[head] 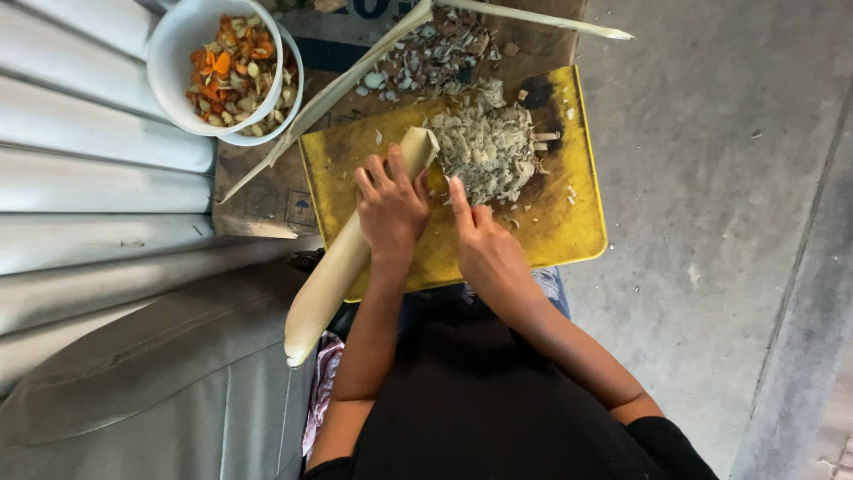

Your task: The person uses a knife to scrape the outer surface of a plant stalk and then cuts it into smaller pieces on a yellow cutting board.

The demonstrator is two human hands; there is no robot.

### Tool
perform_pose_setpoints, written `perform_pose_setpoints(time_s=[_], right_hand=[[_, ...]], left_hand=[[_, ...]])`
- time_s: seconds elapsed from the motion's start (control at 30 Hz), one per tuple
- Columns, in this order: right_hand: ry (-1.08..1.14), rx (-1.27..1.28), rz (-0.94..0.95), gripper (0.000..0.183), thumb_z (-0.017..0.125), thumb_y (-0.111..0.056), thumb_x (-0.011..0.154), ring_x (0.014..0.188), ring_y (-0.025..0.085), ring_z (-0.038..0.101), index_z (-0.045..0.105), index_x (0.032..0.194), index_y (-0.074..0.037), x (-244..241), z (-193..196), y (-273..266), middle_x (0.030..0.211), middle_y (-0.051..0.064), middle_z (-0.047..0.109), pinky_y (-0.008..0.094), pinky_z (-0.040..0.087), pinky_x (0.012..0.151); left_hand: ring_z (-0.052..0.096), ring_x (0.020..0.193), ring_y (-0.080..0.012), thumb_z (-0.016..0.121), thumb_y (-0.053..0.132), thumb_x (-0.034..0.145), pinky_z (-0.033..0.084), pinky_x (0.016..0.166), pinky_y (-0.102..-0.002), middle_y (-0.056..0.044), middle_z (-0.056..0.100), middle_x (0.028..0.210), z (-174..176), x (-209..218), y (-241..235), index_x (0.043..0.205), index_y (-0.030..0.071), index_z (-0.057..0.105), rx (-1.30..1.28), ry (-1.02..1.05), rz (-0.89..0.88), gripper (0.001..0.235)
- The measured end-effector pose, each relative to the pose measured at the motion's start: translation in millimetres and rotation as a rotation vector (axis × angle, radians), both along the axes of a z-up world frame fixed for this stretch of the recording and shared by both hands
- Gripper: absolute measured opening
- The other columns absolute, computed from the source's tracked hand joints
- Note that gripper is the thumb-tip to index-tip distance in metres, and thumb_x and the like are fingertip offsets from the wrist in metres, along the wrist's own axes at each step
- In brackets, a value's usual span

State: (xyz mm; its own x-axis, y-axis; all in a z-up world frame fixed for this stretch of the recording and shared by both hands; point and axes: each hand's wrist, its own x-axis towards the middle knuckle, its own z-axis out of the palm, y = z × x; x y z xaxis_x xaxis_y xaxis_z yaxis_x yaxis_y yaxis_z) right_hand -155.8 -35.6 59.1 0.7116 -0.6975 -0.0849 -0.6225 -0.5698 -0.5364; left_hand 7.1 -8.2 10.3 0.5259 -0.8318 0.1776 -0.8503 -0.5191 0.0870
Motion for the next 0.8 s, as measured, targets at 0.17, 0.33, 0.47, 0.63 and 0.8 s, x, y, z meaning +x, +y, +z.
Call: perform_pose_setpoints(time_s=[0.17, 0.33, 0.47, 0.63, 0.8], right_hand=[[0.029, -0.060, 0.007, 0.082, 0.056, 0.001, 0.085, 0.073, 0.042, 0.070, 0.023, 0.160, 0.002, 24.3, -21.2, -13.7, 0.100, 0.027, 0.062, 0.048, 0.059, 0.062], [0.082, -0.050, -0.009, 0.080, 0.054, 0.001, 0.088, 0.074, 0.044, 0.070, 0.022, 0.161, 0.002, 42.8, -32.4, -31.0, 0.102, 0.028, 0.063, 0.050, 0.059, 0.064], [0.017, -0.040, 0.001, 0.080, 0.053, 0.002, 0.087, 0.075, 0.047, 0.069, 0.025, 0.161, -0.003, 24.0, -29.9, -30.2, 0.103, 0.026, 0.064, 0.054, 0.057, 0.068], [0.018, 0.009, 0.007, 0.079, 0.052, 0.003, 0.087, 0.071, 0.049, 0.068, 0.023, 0.161, -0.001, 3.1, -31.7, -12.8, 0.104, 0.029, 0.062, 0.055, 0.057, 0.065], [0.058, -0.060, -0.034, 0.079, 0.053, 0.001, 0.088, 0.071, 0.045, 0.070, 0.023, 0.161, 0.002, 26.3, -51.8, -12.3, 0.101, 0.029, 0.062, 0.052, 0.059, 0.061]], left_hand=[[0.055, 0.107, -0.0377, 0.061, 0.046, 0.098, 0.056, 0.083, -0.048, -0.017, 0.054, 0.116, -2.3, -0.2, 2.4, 0.136, 0.004, 0.053, -0.042, -0.061, -0.017, 0.057], [0.056, 0.105, -0.0381, 0.060, 0.048, 0.100, 0.056, 0.081, -0.048, -0.018, 0.054, 0.117, -3.3, 1.0, 1.1, 0.135, 0.005, 0.053, -0.046, -0.073, -0.014, 0.057], [0.056, 0.105, -0.0393, 0.059, 0.048, 0.099, 0.057, 0.079, -0.049, -0.018, 0.054, 0.118, -2.6, -0.1, 1.1, 0.133, 0.008, 0.054, -0.051, -0.018, 0.006, 0.054], [0.057, 0.107, -0.0401, 0.058, 0.048, 0.102, 0.060, 0.075, -0.048, -0.018, 0.054, 0.116, -3.9, 1.2, 3.4, 0.133, 0.009, 0.053, -0.054, 0.010, 0.009, 0.050], [0.057, 0.107, -0.0391, 0.057, 0.049, 0.102, 0.061, 0.072, -0.047, -0.016, 0.054, 0.119, -8.3, 2.6, 1.1, 0.132, 0.009, 0.053, -0.070, -0.061, -0.015, 0.051]])
